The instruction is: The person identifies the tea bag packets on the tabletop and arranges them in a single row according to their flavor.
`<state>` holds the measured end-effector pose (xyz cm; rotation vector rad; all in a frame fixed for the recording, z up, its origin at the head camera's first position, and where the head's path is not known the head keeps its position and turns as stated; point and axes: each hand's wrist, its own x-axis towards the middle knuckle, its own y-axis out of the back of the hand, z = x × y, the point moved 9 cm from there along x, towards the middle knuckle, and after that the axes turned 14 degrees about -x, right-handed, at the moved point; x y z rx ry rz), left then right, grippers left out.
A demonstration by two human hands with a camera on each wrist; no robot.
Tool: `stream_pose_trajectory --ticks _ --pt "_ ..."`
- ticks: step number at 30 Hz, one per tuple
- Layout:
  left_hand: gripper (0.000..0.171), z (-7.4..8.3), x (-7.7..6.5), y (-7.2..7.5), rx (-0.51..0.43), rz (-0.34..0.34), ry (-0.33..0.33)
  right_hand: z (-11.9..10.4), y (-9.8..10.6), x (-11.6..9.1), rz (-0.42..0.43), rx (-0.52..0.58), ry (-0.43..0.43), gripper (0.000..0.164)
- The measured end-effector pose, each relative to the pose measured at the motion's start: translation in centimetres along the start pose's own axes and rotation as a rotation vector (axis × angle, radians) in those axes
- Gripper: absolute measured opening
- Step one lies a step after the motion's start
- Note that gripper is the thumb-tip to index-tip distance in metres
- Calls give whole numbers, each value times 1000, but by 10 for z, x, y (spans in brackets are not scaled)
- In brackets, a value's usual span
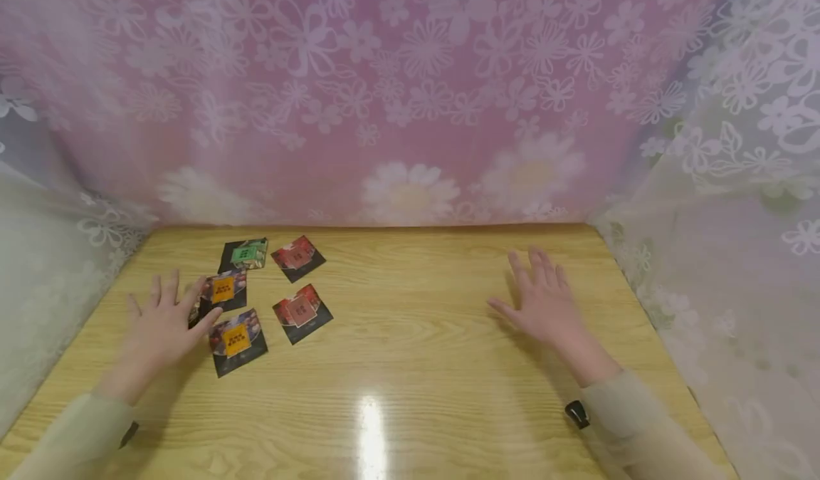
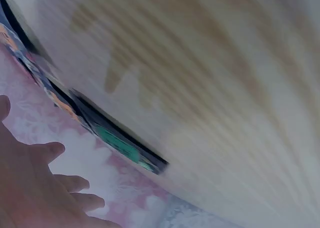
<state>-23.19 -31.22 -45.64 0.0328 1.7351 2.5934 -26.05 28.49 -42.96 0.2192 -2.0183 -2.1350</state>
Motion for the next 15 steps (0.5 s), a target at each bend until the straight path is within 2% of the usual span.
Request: stream_pose_trajectory --ticks 6,15 --pt "83 -16 -7 2 9 -3 14 -19 6 10 -13 27 43 104" --pt "79 -27 -11 1 8 -56 16 -54 8 28 -41 15 86 102"
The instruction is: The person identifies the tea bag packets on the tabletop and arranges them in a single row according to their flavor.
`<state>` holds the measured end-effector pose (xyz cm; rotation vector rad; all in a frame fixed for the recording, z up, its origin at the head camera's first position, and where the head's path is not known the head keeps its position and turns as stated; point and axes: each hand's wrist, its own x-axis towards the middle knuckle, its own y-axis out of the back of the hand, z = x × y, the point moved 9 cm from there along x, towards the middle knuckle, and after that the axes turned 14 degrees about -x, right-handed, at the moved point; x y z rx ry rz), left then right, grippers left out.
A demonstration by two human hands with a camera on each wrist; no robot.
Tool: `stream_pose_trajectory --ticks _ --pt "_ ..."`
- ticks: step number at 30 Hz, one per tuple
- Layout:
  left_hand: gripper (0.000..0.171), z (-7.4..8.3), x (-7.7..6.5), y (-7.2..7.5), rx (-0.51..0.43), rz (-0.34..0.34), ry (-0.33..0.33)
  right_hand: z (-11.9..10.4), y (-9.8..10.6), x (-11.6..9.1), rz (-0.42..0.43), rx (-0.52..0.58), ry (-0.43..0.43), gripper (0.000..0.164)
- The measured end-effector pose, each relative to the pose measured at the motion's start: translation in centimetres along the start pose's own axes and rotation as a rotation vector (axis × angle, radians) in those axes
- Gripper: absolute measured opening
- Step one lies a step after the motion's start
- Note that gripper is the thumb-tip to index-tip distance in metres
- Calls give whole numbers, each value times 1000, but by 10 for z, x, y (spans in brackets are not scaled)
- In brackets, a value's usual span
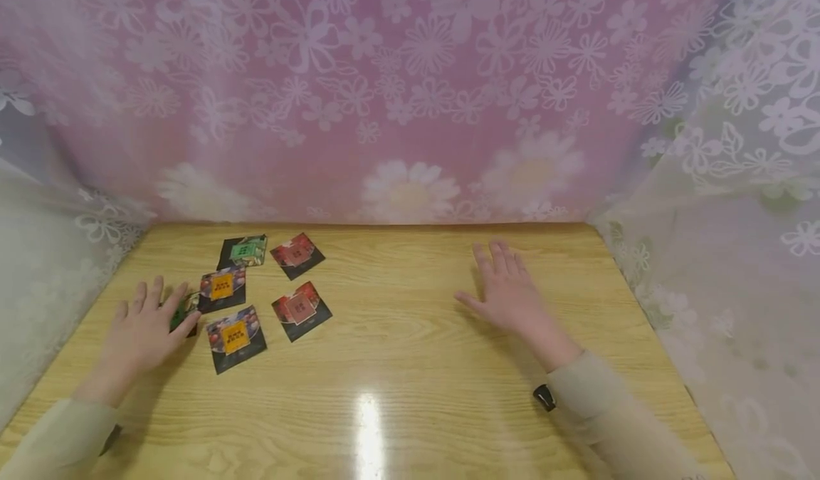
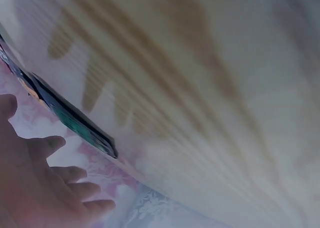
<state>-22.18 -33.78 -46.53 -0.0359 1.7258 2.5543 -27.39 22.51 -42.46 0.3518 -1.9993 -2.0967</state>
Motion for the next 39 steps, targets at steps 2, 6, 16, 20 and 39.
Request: stream_pose_trajectory --ticks 2,6,16,20,39 --pt "78 -3 -1 -1 6 -18 1 -9 -1 5 -8 -5 13 101" --pt "76 -7 -3 -4 23 -41 -3 -27 -4 15 -13 -18 44 100" --pt "65 -7 -9 -13 72 -83 -73 -77 -15 34 18 -26 161 101" --pt "66 -8 -10 -16 62 -103 -99 -102 -19 40 29 -26 221 100" --pt "71 -8 -9 -23 8 -143 -103 -220 -25 58 30 -64 440 96"
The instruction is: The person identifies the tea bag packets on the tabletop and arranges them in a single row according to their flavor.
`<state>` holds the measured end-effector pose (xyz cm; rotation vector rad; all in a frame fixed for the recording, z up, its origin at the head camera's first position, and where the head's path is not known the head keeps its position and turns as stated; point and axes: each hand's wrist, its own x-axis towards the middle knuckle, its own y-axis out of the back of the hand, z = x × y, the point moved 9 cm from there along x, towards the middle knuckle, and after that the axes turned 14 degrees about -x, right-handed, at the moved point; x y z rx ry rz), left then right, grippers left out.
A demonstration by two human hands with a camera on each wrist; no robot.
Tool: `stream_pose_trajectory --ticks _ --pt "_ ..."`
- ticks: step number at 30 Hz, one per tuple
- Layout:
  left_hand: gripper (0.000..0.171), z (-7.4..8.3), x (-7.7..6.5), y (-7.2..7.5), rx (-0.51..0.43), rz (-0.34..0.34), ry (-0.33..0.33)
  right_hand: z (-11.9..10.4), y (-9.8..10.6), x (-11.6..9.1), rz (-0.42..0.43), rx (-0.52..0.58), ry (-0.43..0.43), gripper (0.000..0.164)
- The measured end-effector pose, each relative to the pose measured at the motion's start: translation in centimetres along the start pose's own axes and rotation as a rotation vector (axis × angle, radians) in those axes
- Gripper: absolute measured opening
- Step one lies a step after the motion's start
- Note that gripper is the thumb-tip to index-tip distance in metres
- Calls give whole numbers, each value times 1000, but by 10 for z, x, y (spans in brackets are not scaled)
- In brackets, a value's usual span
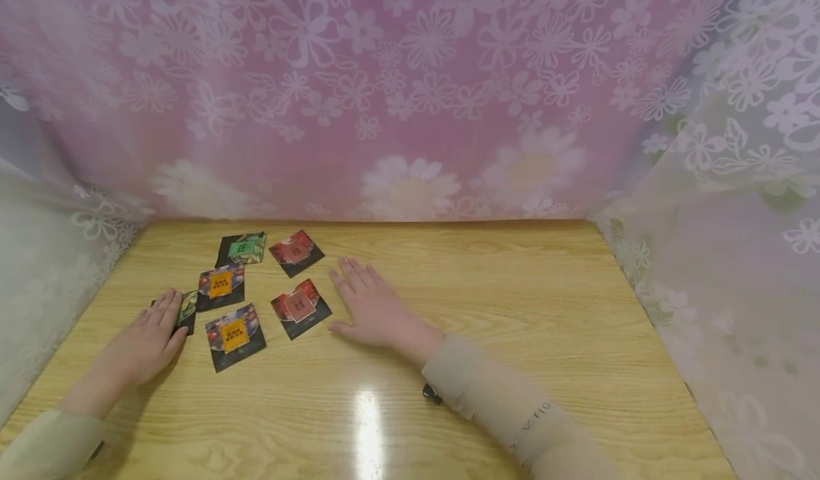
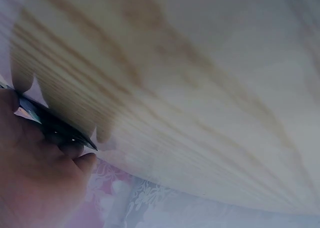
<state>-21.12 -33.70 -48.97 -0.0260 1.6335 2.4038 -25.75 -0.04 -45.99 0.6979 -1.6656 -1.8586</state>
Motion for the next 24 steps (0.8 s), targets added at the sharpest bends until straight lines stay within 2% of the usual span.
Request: stream_pose_trajectory --ticks 15,20,24 --pt "72 -3 1 -2 4 4 13 -50 1 41 -19 -101 123 85" --pt "72 -1 1 -1 -4 3 13 -63 -4 46 -74 -164 174 77" --pt "72 0 1 -2 -3 2 13 -67 -11 46 -135 -163 200 71"
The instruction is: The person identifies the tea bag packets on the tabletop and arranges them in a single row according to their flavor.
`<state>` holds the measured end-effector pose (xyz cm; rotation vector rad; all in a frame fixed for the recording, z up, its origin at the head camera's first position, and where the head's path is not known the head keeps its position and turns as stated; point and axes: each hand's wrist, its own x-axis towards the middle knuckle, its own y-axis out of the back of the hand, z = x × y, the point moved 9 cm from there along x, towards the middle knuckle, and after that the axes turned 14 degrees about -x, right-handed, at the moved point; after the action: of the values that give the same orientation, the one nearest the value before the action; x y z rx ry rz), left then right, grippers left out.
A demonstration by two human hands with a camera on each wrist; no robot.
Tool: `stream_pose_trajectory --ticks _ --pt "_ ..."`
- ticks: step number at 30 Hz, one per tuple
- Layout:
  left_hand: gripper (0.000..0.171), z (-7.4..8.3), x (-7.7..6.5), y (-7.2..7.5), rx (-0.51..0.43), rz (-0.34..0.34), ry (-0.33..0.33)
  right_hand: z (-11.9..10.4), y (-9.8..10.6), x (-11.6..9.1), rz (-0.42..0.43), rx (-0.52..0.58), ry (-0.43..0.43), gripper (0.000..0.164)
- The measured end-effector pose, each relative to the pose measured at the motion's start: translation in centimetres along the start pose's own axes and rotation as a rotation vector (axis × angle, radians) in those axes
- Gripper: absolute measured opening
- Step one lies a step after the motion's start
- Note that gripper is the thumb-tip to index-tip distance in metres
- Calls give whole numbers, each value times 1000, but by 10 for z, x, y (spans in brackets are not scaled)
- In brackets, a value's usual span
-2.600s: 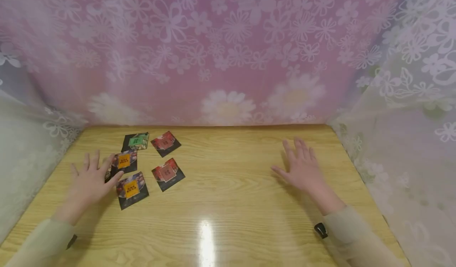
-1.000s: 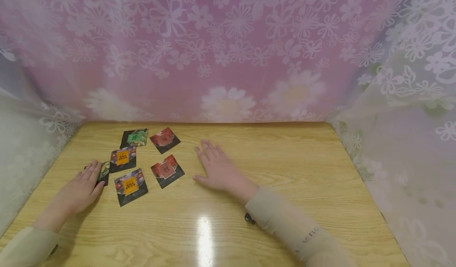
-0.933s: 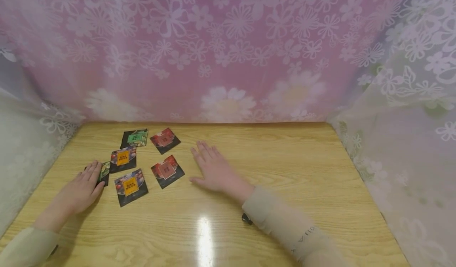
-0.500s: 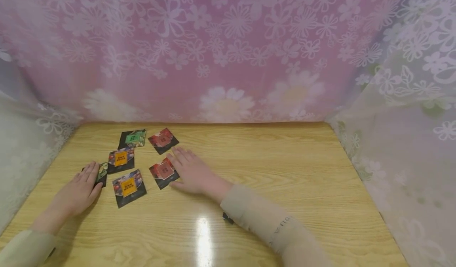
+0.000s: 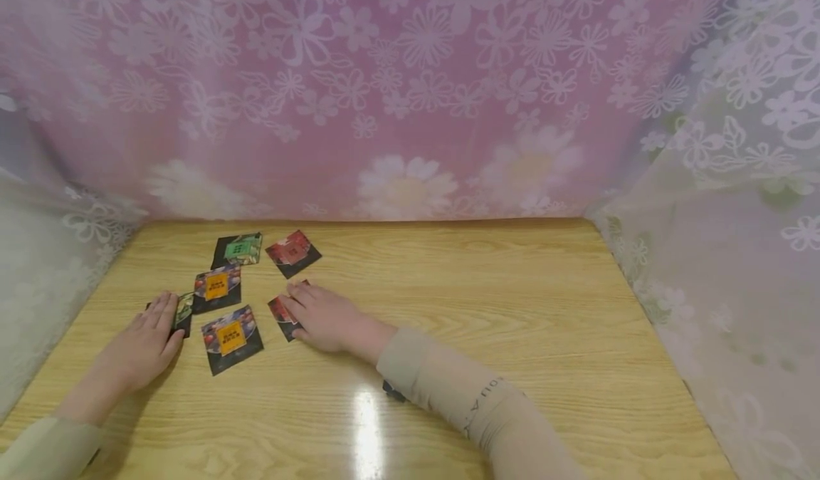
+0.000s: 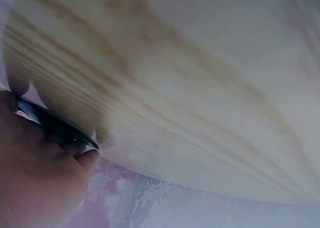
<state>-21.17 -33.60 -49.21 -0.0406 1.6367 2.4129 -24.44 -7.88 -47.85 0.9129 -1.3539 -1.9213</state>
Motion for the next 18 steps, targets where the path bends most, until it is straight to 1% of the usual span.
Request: stream_pose_trajectory --ticks 4,9,15,18 --pt "71 2 0 1 6 15 -5 -1 -3 0 -27 22 3 66" --pt "71 3 -1 1 4 23 -9 -2 -5 1 -39 34 0 65" --pt "72 2 -1 0 -10 15 -8 -2 -5 1 -40 20 -5 66" --pt "72 2 -1 0 -5 14 -8 2 -6 -2 -32 34 -11 67"
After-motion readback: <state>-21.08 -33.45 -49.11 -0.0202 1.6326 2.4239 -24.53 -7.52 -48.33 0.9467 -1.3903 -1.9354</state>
